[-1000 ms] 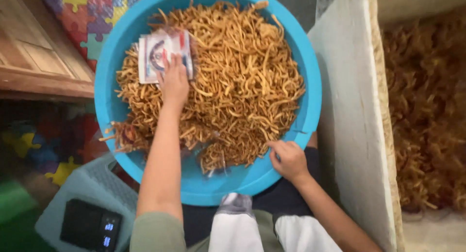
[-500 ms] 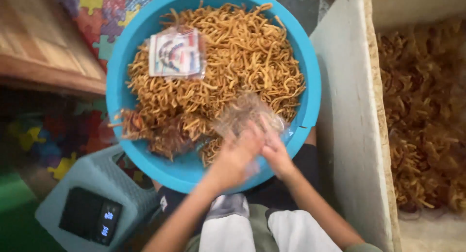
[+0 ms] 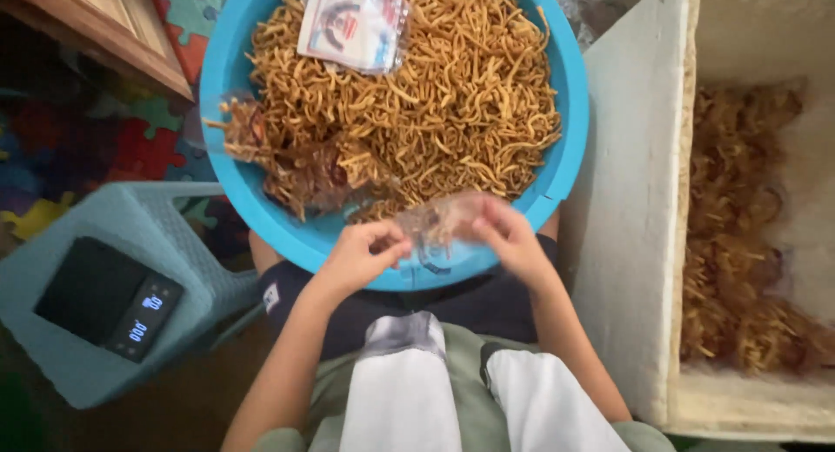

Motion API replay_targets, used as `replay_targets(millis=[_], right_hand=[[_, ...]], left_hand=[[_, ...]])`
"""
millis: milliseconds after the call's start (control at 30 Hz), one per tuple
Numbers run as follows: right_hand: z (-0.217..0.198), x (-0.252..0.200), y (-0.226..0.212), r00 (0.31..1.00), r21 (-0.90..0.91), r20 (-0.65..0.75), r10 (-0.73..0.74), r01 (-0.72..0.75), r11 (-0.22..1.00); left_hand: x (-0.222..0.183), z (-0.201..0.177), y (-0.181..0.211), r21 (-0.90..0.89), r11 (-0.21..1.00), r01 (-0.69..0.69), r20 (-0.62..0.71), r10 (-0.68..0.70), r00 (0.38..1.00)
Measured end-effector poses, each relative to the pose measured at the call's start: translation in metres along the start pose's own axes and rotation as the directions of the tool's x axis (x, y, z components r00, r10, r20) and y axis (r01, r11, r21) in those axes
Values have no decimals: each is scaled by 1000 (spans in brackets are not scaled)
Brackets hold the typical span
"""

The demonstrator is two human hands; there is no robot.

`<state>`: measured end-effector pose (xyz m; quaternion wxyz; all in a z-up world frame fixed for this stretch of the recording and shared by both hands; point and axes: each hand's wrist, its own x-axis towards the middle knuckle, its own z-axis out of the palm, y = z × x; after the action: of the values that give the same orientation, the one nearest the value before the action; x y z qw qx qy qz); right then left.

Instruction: Packaging fried noodle snacks from a large basin into individual plastic bags.

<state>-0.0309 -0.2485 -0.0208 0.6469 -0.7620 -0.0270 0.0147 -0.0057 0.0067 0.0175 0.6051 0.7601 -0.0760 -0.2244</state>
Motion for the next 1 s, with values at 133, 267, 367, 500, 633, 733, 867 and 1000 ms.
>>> replay_targets(millis=[133, 267, 367, 500, 633, 733, 867, 1000], right_hand=[[3, -2, -19, 948, -216, -310, -66, -2, 976], [43, -13, -45, 997, -217, -71, 25, -40, 975], [68, -20, -65, 985, -169, 160, 63, -35, 985], [71, -27, -97, 924, -70, 377, 59, -35, 997], [53, -20, -88, 920, -58, 392, -3, 28, 998], [28, -6, -60, 979, -348, 202, -15, 86, 934], [12, 19, -77, 970, -606, 230, -72, 201, 769], [-4, 51, -116, 947, -431, 313, -78, 215, 876]], left_hand=[[3, 2, -21, 214, 974, -81, -199, 124, 972], [-2, 21, -16, 337, 918, -211, -242, 301, 922], [-16, 24, 2, 147, 936, -318, -179, 342, 923], [-34, 15, 4, -204, 922, -329, -72, 321, 944], [-32, 3, 10, 81, 870, -487, -90, 493, 866], [-27, 10, 11, 525, 718, -457, -194, 624, 757], [-21, 18, 29, 755, 387, -530, 57, 765, 641], [2, -14, 22, 500, 670, -549, 134, 566, 813]])
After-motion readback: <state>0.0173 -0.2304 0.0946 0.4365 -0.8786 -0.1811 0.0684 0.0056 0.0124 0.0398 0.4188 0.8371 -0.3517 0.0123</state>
